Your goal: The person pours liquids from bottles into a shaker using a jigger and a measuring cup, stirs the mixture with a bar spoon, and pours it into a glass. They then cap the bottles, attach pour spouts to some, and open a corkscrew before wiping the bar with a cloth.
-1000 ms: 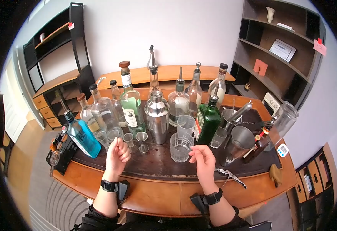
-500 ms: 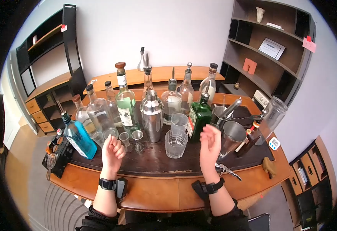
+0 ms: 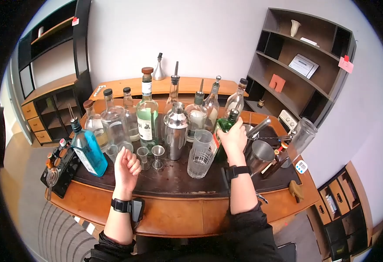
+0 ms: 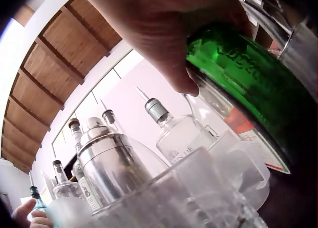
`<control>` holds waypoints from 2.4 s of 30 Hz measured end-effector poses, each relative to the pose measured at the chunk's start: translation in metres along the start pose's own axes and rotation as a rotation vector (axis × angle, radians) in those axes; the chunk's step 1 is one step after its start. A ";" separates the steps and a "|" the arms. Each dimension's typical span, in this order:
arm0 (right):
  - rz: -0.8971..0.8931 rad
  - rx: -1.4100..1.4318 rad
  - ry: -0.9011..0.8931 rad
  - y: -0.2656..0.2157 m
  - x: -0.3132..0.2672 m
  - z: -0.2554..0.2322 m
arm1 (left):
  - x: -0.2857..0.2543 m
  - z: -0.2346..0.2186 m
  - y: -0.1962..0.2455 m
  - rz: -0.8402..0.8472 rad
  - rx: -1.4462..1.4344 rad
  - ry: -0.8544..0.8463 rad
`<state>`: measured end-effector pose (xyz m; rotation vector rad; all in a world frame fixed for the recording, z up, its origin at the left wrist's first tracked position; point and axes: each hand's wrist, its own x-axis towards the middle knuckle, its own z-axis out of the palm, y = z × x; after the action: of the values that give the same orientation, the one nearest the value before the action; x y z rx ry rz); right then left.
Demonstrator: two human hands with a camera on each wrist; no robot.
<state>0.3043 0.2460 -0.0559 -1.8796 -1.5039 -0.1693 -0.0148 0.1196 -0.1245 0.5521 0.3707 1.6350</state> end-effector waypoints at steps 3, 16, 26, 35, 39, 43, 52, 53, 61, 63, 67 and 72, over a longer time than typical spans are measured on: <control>-0.014 -0.017 -0.010 0.005 0.009 0.002 | 0.001 -0.001 0.000 0.012 -0.008 -0.008; 0.017 0.020 -0.069 0.001 0.013 -0.008 | 0.001 -0.003 0.002 0.008 -0.038 -0.010; -0.113 0.056 0.031 0.005 0.002 0.002 | 0.001 -0.002 0.001 0.002 -0.012 -0.012; -0.396 0.599 0.090 -0.001 -0.061 -0.054 | 0.001 -0.003 -0.002 0.001 0.047 0.024; -0.297 0.817 -0.050 0.034 -0.080 -0.037 | 0.002 -0.004 -0.007 -0.014 0.082 0.020; -0.214 0.864 -0.149 0.055 -0.083 -0.022 | 0.002 -0.004 -0.008 -0.024 0.139 0.038; -0.091 1.072 -0.226 0.053 -0.094 -0.016 | -0.001 0.008 -0.010 0.033 0.212 0.010; -0.082 1.068 -0.236 0.052 -0.094 -0.016 | -0.001 0.009 -0.015 0.195 0.320 0.034; -0.121 1.093 -0.136 0.055 -0.093 -0.008 | 0.029 0.068 0.002 0.579 1.016 0.036; -0.160 1.100 -0.107 0.055 -0.093 -0.007 | 0.057 0.079 0.016 0.581 1.153 0.071; -0.166 1.081 -0.089 0.052 -0.093 -0.013 | 0.111 0.069 0.028 0.503 1.293 0.044; -0.182 1.038 -0.076 0.050 -0.094 -0.022 | 0.135 0.057 0.024 0.418 1.492 0.020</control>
<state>0.3270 0.1545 -0.1099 -0.9212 -1.3944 0.5180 -0.0136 0.2455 -0.0458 1.7897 1.5992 1.5022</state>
